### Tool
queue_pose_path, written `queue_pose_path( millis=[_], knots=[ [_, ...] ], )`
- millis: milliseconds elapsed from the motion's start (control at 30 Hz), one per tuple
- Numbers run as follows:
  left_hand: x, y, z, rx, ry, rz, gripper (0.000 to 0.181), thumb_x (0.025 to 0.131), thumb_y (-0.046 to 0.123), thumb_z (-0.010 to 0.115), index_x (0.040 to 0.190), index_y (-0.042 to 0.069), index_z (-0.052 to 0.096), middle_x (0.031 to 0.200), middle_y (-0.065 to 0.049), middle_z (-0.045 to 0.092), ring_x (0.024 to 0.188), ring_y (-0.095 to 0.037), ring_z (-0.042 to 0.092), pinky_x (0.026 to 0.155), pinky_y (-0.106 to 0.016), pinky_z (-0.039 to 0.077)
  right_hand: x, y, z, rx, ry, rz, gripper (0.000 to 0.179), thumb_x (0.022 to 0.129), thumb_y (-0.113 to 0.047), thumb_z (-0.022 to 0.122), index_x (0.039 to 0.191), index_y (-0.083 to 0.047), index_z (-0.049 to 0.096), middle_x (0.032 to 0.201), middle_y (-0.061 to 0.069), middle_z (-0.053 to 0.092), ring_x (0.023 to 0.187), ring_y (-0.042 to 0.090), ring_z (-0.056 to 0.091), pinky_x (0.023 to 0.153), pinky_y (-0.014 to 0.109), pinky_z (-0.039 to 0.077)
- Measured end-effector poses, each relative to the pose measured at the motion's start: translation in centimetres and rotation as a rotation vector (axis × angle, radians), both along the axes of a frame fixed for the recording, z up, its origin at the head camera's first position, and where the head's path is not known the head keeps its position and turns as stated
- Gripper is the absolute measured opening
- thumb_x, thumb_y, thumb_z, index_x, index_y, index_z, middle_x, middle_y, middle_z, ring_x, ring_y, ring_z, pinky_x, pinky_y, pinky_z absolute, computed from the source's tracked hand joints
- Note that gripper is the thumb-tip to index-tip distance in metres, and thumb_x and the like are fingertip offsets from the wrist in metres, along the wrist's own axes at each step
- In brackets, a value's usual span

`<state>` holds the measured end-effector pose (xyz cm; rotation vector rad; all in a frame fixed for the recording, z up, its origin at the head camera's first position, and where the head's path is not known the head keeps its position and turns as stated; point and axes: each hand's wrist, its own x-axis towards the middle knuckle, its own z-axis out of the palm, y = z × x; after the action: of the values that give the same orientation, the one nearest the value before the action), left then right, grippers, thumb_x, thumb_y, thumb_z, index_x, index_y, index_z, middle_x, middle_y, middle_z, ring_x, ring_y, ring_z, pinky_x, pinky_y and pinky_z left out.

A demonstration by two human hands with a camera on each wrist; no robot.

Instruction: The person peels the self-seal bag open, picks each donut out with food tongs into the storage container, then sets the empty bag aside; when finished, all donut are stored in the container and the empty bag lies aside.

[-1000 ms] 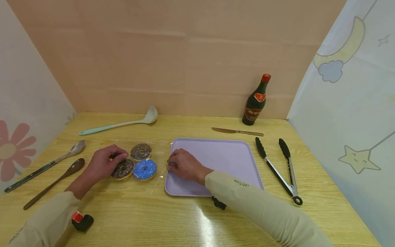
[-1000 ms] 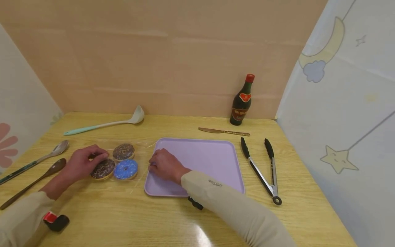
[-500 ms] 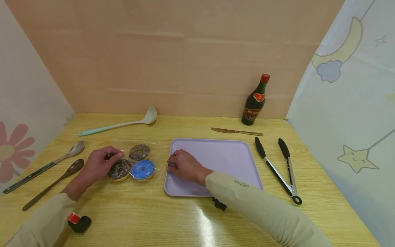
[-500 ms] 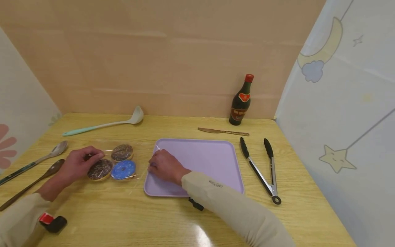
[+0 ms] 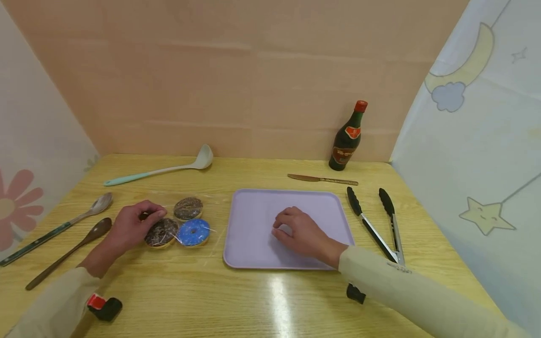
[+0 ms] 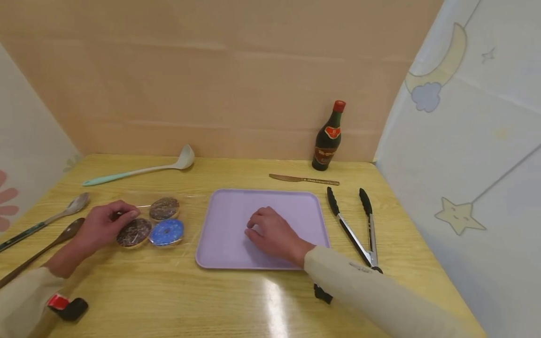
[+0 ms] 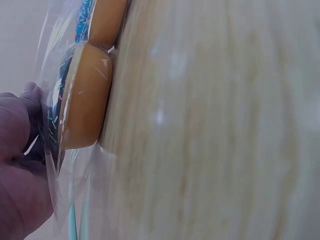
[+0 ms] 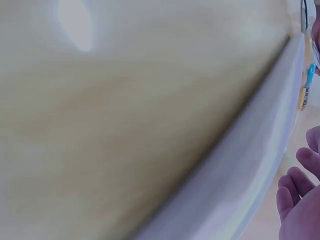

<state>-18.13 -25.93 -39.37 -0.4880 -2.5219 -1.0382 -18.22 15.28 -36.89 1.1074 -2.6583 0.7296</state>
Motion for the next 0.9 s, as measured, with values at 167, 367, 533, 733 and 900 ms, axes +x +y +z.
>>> queue_pose_path(
  millis=[167,367,533,733,900],
  knots=[
    [0.1,-0.1,0.2,0.005,0.024,-0.023,0.008,0.091,0.0,0.062,0.093,0.003,0.07,0.085,-0.007,0.066,0.073,-0.001,0.056,0.061,-0.016,0.043,2.5,5.0,-0.7,-0.038,0.088,-0.045,0.006,0.083,-0.014,0.07,0.087,-0.011,0.067,0.101,0.005,0.06,0.098,0.022,0.055,0.082,0.04,0.046],
    [0.2,0.1,0.4,0.014,0.051,-0.043,0.008,0.09,-0.001,0.062,0.092,0.002,0.069,0.083,-0.004,0.065,0.072,-0.002,0.056,0.061,-0.015,0.043,4.2,11.4,-1.1,-0.078,0.221,-0.209,0.016,0.075,-0.005,0.073,0.087,-0.008,0.063,0.099,0.007,0.058,0.095,0.026,0.053,0.074,0.042,0.043],
    [0.3,0.1,0.3,0.027,0.032,-0.042,0.008,0.092,0.0,0.061,0.093,0.002,0.069,0.084,-0.004,0.064,0.073,-0.001,0.056,0.061,-0.014,0.043,5.1,15.9,-0.6,-0.037,0.146,-0.495,0.031,0.077,-0.01,0.073,0.102,0.003,0.06,0.105,0.02,0.051,0.102,0.041,0.043,0.075,0.052,0.037],
    [0.3,0.1,0.4,0.046,0.006,-0.047,0.009,0.092,0.0,0.06,0.094,0.0,0.069,0.084,-0.006,0.064,0.07,-0.004,0.057,0.057,-0.017,0.043,5.6,19.3,-0.7,0.041,-0.033,-0.709,0.077,0.081,-0.032,0.074,0.123,0.023,0.038,0.107,0.037,0.04,0.101,0.055,0.031,0.077,0.058,0.029],
    [0.3,0.2,0.4,0.056,-0.005,-0.046,0.01,0.092,-0.001,0.059,0.095,-0.001,0.069,0.084,-0.008,0.064,0.066,-0.007,0.056,0.054,-0.019,0.042,5.0,20.1,-0.8,0.138,-0.213,-0.757,0.1,0.084,-0.051,0.066,0.125,0.031,0.025,0.104,0.047,0.041,0.101,0.061,0.033,0.085,0.064,0.024]
  ],
)
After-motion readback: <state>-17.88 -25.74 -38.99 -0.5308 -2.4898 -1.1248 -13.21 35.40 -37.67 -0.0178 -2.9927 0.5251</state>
